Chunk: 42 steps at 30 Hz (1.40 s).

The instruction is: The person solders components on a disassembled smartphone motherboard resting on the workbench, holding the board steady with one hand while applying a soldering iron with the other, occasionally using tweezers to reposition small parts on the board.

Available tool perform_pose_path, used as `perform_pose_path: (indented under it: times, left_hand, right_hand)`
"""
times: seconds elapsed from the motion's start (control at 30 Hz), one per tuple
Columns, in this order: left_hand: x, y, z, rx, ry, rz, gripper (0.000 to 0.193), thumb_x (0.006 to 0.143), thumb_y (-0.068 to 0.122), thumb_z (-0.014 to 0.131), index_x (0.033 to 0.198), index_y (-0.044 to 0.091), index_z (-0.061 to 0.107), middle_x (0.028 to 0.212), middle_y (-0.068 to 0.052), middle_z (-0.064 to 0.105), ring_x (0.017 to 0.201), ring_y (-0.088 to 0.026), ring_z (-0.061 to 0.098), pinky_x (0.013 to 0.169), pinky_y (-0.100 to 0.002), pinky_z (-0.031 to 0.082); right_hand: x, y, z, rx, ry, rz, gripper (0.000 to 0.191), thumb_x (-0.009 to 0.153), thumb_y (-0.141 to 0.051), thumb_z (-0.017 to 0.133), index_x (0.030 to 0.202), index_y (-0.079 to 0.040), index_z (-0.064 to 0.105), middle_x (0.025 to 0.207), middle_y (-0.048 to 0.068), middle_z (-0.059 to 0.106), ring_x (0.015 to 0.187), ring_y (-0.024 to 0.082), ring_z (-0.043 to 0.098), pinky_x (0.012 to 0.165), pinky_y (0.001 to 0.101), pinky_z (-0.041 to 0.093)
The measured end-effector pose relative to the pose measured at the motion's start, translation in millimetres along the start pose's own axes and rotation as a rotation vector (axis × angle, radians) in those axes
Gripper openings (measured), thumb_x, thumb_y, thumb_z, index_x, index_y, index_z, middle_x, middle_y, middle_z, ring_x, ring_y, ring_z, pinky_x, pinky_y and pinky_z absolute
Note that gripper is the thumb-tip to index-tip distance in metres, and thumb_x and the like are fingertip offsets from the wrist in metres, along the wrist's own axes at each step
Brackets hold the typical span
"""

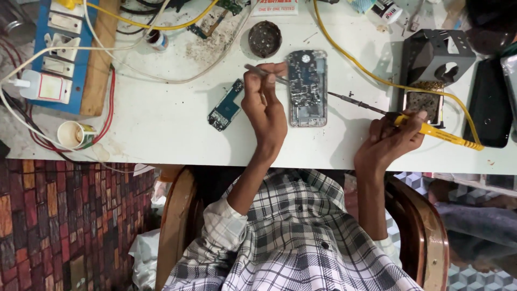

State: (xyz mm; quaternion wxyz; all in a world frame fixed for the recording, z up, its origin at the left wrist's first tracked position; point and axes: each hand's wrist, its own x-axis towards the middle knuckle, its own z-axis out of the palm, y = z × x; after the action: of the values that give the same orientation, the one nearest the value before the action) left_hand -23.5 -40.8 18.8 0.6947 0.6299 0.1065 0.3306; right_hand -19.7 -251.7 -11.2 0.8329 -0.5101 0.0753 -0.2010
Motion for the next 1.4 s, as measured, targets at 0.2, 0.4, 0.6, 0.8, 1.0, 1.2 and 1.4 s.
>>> perform_pose_path:
  times: [0.2, 0.4, 0.6, 0.8, 1.0, 1.2, 1.4]
  left_hand:
    - [-2, -6, 0, -0.175, 0.021, -0.111, 0.016, 0.114, 0.012, 0.046, 0.122, 0.000, 0.052, 0.118, -0.018, 0.072, 0.110, -0.024, 0.072, 0.105, -0.038, 0.055]
    - [24, -17, 12, -0.086, -0.008, 0.003, 0.020, 0.115, 0.012, 0.043, 0.123, -0.001, 0.055, 0.118, -0.017, 0.074, 0.110, -0.025, 0.074, 0.104, -0.040, 0.059]
    - [36, -18, 20, 0.053, -0.052, 0.068, 0.019, 0.116, 0.011, 0.042, 0.121, 0.001, 0.057, 0.119, -0.016, 0.073, 0.110, -0.024, 0.074, 0.101, -0.038, 0.059]
    - [44, -24, 27, -0.097, -0.143, 0.111, 0.018, 0.118, 0.013, 0.043, 0.120, 0.002, 0.057, 0.115, -0.016, 0.073, 0.107, -0.024, 0.073, 0.099, -0.035, 0.060]
    - [67, -26, 36, -0.172, -0.296, 0.137, 0.020, 0.116, 0.015, 0.044, 0.126, 0.003, 0.057, 0.112, -0.013, 0.075, 0.106, -0.023, 0.076, 0.097, -0.038, 0.064]
    - [83, -23, 40, 0.028, -0.464, 0.225, 0.018, 0.113, 0.004, 0.042, 0.124, 0.002, 0.055, 0.111, -0.013, 0.077, 0.104, -0.022, 0.079, 0.092, -0.036, 0.065]
    - [79, -27, 26, 0.091, -0.451, 0.316, 0.030, 0.108, -0.006, 0.034, 0.130, 0.002, 0.053, 0.115, -0.015, 0.073, 0.112, -0.024, 0.077, 0.096, -0.035, 0.066]
  right_hand:
    - [-1, 1, -1, 0.003, 0.014, 0.018, 0.036, 0.113, -0.041, 0.061, 0.101, -0.009, 0.051, 0.069, -0.002, 0.038, 0.053, 0.008, 0.030, 0.044, 0.0244, 0.024]
    - [-1, 2, -1, 0.013, 0.015, 0.018, 0.036, 0.114, -0.040, 0.061, 0.100, -0.009, 0.051, 0.069, 0.000, 0.040, 0.053, 0.009, 0.033, 0.044, 0.0257, 0.026]
    - [0, 3, -2, 0.031, 0.015, 0.021, 0.035, 0.113, -0.040, 0.061, 0.101, -0.009, 0.051, 0.070, 0.000, 0.040, 0.053, 0.009, 0.033, 0.048, 0.0272, 0.026]
    - [-1, 4, -3, 0.028, 0.011, 0.018, 0.037, 0.114, -0.042, 0.062, 0.100, -0.009, 0.050, 0.070, -0.001, 0.039, 0.054, 0.009, 0.033, 0.044, 0.0246, 0.026]
    - [-1, 4, -3, 0.044, 0.015, 0.001, 0.038, 0.112, -0.043, 0.061, 0.101, -0.009, 0.050, 0.068, 0.000, 0.039, 0.050, 0.010, 0.032, 0.047, 0.0278, 0.026]
    - [-1, 4, -2, 0.038, 0.004, 0.001, 0.037, 0.112, -0.043, 0.062, 0.101, -0.009, 0.052, 0.066, -0.003, 0.036, 0.049, 0.008, 0.029, 0.047, 0.0266, 0.023]
    - [0, 5, -3, 0.048, 0.026, 0.017, 0.037, 0.113, -0.042, 0.062, 0.100, -0.009, 0.051, 0.068, -0.001, 0.038, 0.051, 0.009, 0.031, 0.048, 0.0274, 0.025]
